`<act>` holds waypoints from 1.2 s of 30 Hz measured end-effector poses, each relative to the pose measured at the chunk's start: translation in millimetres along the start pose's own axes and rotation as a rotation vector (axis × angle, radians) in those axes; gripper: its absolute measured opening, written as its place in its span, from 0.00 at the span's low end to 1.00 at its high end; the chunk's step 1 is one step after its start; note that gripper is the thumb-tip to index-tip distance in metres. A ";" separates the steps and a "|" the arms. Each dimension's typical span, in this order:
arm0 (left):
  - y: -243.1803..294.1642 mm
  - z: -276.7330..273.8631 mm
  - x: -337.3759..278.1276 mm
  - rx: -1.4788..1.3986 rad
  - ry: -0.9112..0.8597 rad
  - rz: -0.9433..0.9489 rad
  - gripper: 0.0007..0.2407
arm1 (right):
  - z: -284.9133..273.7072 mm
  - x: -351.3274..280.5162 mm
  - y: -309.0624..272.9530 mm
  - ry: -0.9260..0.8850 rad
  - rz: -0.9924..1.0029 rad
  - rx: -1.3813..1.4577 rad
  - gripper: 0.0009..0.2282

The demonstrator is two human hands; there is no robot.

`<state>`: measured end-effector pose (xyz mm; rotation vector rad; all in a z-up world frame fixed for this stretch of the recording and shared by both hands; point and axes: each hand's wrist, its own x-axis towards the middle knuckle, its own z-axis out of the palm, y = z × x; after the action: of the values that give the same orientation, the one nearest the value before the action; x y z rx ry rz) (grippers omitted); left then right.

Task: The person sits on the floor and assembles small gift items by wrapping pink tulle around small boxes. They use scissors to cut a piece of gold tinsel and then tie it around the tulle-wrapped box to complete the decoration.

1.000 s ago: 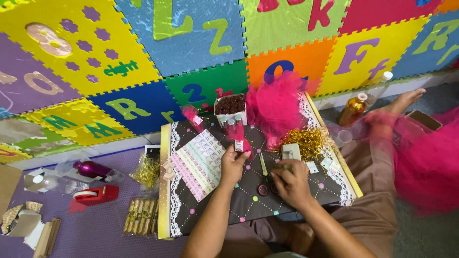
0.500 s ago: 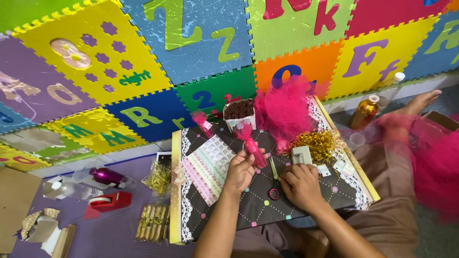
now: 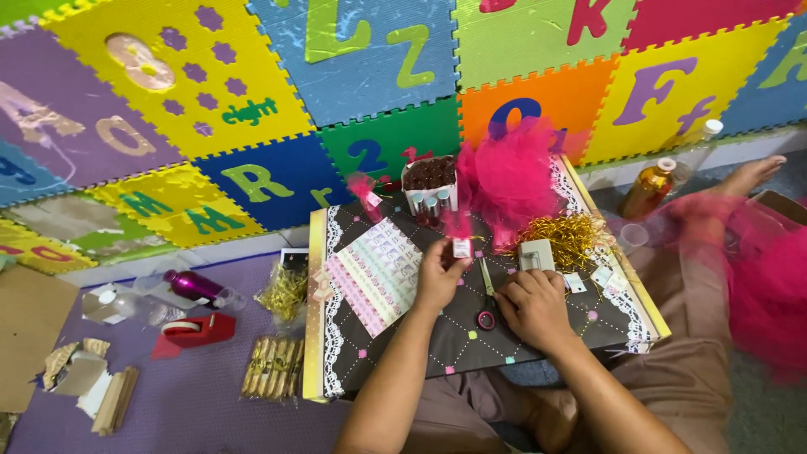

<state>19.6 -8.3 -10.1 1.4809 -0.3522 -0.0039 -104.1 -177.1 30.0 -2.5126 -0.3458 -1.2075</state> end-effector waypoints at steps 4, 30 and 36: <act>4.5 0.2 2.8 0.259 -0.019 0.141 0.16 | 2.3 -2.5 0.5 0.002 -0.007 -0.008 0.05; 131.1 -81.0 62.5 0.126 0.585 0.413 0.12 | 0.2 -2.3 -1.6 -0.052 0.029 -0.016 0.05; 112.7 -153.1 101.8 0.081 0.787 0.442 0.14 | -0.2 -0.3 -2.3 -0.029 -0.001 -0.033 0.06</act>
<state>128.2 129.6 115.4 1.3402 -0.0252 0.9281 -105.2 -175.1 30.3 -2.5606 -0.3367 -1.1884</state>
